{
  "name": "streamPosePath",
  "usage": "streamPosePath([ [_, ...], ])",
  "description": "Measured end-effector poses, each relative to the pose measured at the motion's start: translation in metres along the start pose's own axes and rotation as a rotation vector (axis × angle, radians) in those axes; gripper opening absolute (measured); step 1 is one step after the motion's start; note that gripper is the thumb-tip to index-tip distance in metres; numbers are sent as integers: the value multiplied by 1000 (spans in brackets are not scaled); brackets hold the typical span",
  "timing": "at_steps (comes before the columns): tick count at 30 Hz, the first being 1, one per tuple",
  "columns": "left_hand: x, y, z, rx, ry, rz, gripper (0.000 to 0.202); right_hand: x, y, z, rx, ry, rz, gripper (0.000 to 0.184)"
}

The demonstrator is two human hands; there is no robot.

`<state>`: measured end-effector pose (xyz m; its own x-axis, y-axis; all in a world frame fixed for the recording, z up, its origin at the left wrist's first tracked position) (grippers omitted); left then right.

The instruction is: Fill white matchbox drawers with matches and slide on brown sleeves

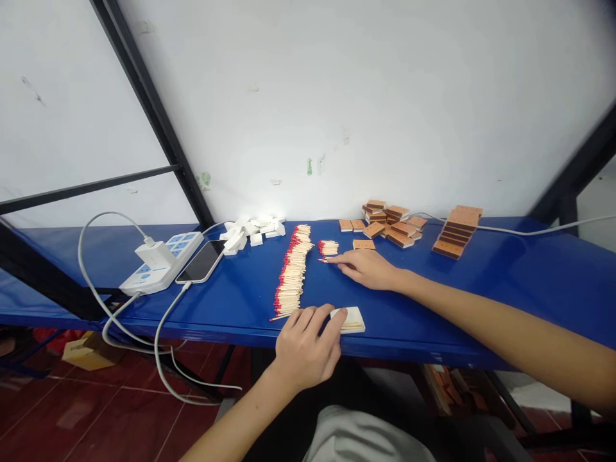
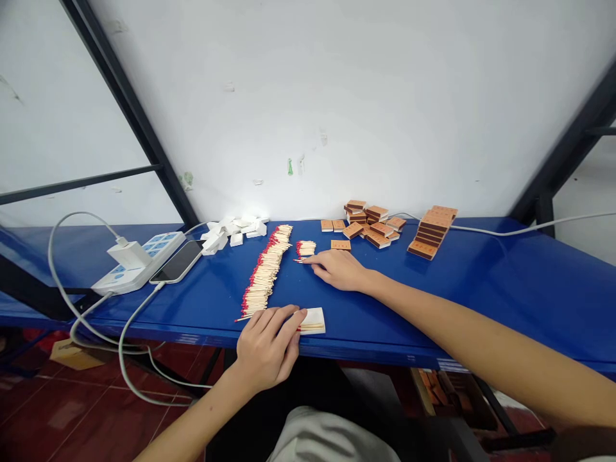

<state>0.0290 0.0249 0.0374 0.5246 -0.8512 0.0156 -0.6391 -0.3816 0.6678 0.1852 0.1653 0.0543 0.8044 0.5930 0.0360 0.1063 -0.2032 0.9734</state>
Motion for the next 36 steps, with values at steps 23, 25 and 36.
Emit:
streamPosePath([
  [23, -1, -1, 0, -9, -8, -4, 35, -1, -2, -1, -34, 67, 20, 45],
  [25, 0, -1, 0, -7, -8, -6, 34, -3, 0, 0, -38, 73, 41, 44],
  [36, 0, -1, 0, -8, -18, -11, 34, -1, 10, 7, -116, 108, 245, 48],
])
Point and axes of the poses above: each hand's wrist, its own z-axis away from the middle knuckle, its own y-axis out of the back of the hand, x = y × z, the point moved 6 cm from there along -z, towards the middle knuckle, and after that the axes turned 13 degrees about z, right-handed, at the moved point
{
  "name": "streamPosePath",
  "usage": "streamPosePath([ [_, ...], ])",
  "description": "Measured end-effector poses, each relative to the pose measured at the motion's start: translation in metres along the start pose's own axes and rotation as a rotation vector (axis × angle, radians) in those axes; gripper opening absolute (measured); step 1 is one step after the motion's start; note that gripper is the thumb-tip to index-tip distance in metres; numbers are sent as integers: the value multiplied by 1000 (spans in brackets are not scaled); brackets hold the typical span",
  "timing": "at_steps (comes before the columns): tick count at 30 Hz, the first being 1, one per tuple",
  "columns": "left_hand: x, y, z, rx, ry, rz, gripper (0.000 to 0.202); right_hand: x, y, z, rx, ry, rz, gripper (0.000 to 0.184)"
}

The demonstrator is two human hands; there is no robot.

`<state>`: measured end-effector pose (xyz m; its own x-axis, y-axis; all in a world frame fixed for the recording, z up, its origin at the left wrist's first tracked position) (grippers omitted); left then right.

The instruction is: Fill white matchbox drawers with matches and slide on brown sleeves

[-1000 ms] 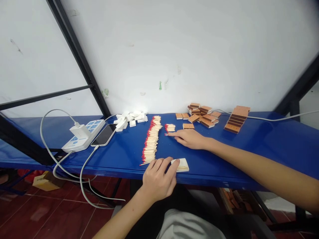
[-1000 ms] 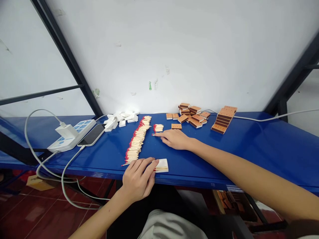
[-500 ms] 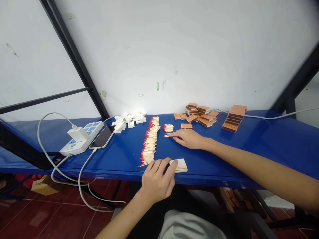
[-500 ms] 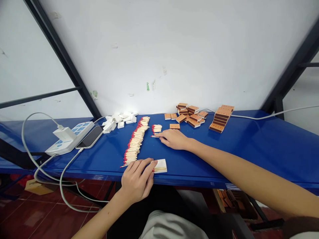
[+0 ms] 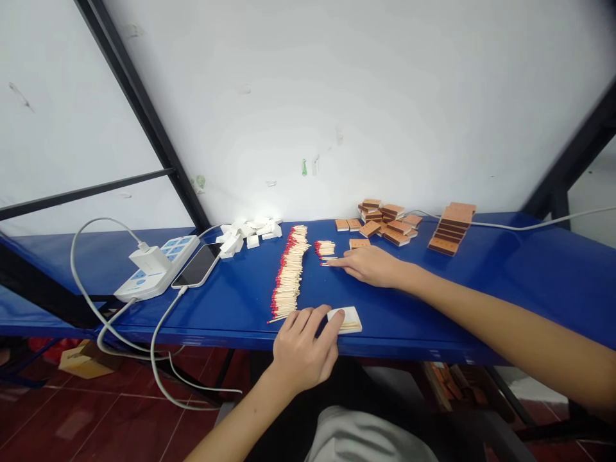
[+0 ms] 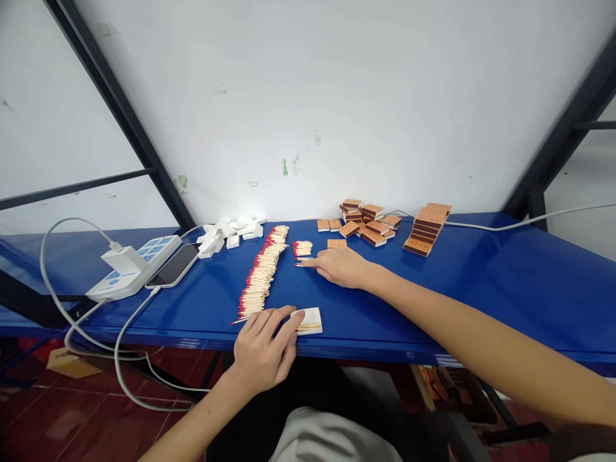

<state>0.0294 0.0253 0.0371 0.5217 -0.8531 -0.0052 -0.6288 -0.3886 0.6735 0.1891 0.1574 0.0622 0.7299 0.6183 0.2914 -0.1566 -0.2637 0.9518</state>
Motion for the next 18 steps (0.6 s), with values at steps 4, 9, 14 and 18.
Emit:
streamPosePath([
  [4, 0, 0, 0, 4, 1, -4, 34, 4, -2, 3, 12, -10, -61, 48],
  [9, 0, 0, 0, -3, 12, -8, 35, 5, -7, 0, 18, -75, -161, 48],
  [14, 0, -1, 1, -6, 7, -14, 35, 3, -9, -1, -15, -84, -224, 51],
  [18, 0, 0, 1, -11, 12, -16, 35, 2, -6, 1, -7, -76, -270, 50],
])
Point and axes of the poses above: each hand's wrist, its own z-axis away from the middle knuckle, its own y-axis out of the back of the hand, x = y × z, the point moved 6 cm from there along -z, towards the middle knuckle, and after that the axes turned 13 degrees about z, right-handed, at the moved point
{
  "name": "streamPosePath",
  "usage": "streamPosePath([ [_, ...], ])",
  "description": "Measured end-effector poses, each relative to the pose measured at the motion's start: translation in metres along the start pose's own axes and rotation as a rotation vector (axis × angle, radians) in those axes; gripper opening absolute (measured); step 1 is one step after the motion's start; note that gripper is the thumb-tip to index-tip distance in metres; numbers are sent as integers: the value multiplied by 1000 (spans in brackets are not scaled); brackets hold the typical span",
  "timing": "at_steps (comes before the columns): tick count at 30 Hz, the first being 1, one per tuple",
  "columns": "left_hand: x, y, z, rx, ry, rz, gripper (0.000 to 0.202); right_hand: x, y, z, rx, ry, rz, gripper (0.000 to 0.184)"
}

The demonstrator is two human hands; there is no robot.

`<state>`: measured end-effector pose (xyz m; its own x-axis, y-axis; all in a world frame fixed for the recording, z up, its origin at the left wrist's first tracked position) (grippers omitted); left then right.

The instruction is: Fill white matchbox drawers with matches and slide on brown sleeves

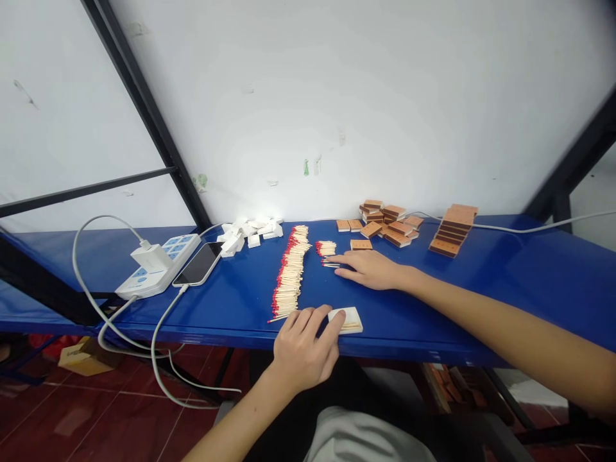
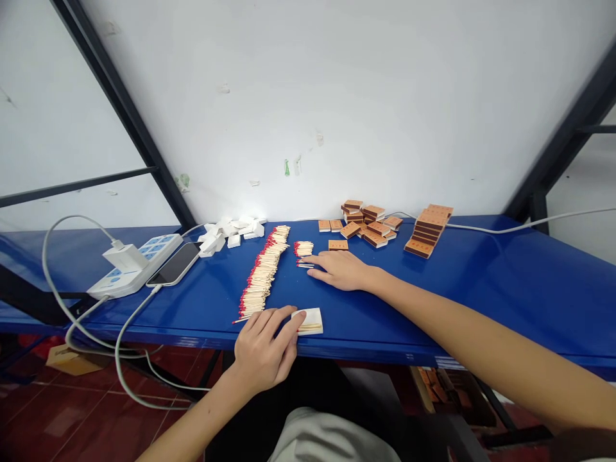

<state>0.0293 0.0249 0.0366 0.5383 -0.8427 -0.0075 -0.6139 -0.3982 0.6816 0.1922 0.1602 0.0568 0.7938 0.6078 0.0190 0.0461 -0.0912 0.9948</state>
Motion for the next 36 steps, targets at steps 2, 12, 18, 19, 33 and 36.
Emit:
streamPosePath([
  [2, 0, 0, 0, -1, -3, 1, 35, 0, 1, 1, 2, 6, -9, 49],
  [12, 0, 0, 0, -2, -2, 0, 35, 1, 1, 2, 30, 41, -24, 47],
  [18, 0, 0, 0, 1, -1, -4, 34, 5, 3, 1, 68, 3, -90, 48],
  [19, 0, 0, 0, 0, -1, -4, 34, 5, 4, 1, 72, -13, -97, 47],
  [33, 0, 0, 0, 1, -5, -2, 34, 11, -1, -2, 66, -54, -115, 45],
  [36, 0, 0, 0, -1, 1, -9, 34, 11, -2, -3, 56, -66, -105, 47],
])
Point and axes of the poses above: each hand's wrist, its own z-axis away from the middle knuckle, its own y-axis out of the back of the hand, x = y × z, the point moved 6 cm from there along -z, towards the middle knuckle, and after that the axes turned 13 degrees about z, right-handed, at the moved point
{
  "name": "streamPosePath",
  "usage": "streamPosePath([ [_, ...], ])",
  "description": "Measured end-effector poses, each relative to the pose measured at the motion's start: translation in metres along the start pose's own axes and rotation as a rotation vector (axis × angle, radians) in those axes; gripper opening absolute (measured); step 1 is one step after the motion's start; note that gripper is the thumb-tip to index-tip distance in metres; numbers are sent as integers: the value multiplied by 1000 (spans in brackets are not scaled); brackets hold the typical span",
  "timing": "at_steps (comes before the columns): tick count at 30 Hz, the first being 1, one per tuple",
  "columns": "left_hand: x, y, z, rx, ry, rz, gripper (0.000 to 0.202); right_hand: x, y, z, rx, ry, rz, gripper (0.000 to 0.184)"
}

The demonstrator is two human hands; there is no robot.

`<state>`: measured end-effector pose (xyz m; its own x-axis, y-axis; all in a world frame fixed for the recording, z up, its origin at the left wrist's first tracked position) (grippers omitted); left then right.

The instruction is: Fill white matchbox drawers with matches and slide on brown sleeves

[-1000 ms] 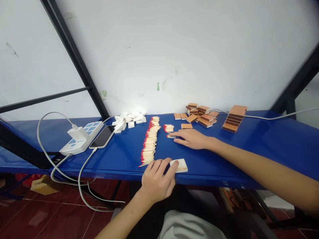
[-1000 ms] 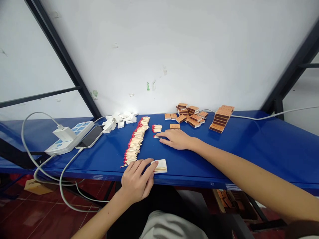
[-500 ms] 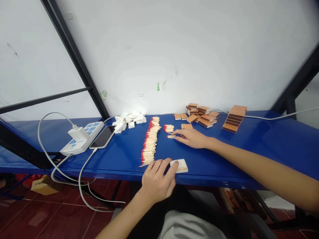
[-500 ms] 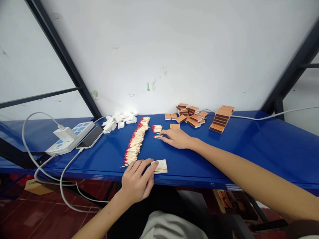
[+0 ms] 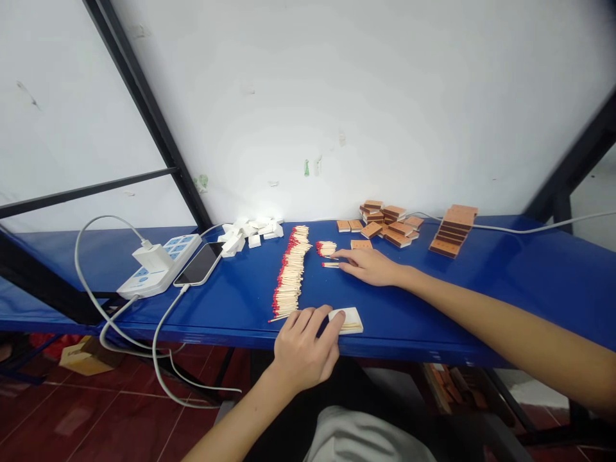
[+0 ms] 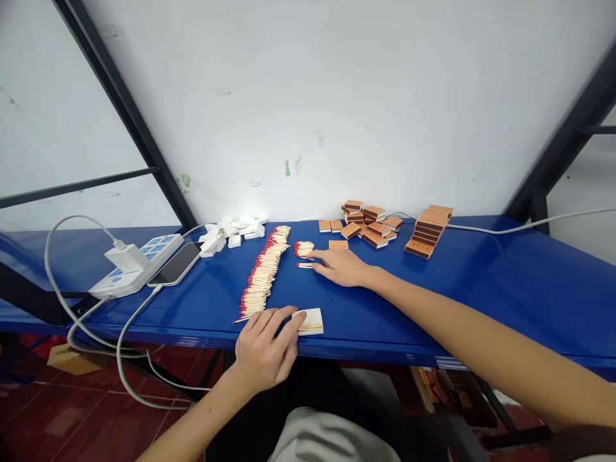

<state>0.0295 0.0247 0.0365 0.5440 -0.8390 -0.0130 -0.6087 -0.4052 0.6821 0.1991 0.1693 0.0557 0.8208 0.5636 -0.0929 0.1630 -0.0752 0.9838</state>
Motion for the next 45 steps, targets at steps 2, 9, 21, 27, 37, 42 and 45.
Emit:
streamPosePath([
  [2, 0, 0, 0, -5, 2, -5, 35, -2, 0, -1, -7, 12, 10, 48],
  [9, 0, 0, 0, -6, -1, -1, 35, 1, -2, -7, -10, -53, 51, 48],
  [21, 0, 0, 0, -7, -6, -2, 34, -1, -1, -6, -15, -48, 41, 46],
  [27, 0, 0, 0, 8, -16, 6, 33, 2, -1, -6, -22, -69, 15, 47],
  [37, 0, 0, -1, 11, -18, 7, 33, 1, -3, -4, -5, -39, 40, 48],
  [42, 0, -1, 0, 8, -20, 6, 33, 4, -6, -4, -1, -69, 61, 49],
  [45, 0, -1, 1, -1, -13, 9, 34, 2, -6, -4, -2, -57, 65, 47],
])
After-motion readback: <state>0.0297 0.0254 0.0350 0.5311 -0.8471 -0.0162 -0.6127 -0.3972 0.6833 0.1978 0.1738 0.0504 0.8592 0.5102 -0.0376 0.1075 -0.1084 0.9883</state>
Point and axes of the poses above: each hand's wrist, its own z-axis away from the middle knuckle, its own y-axis out of the back of the hand, x = y × z, the point moved 6 cm from there along -z, towards the middle knuckle, and after that the axes turned 13 degrees about z, right-handed, at the moved point
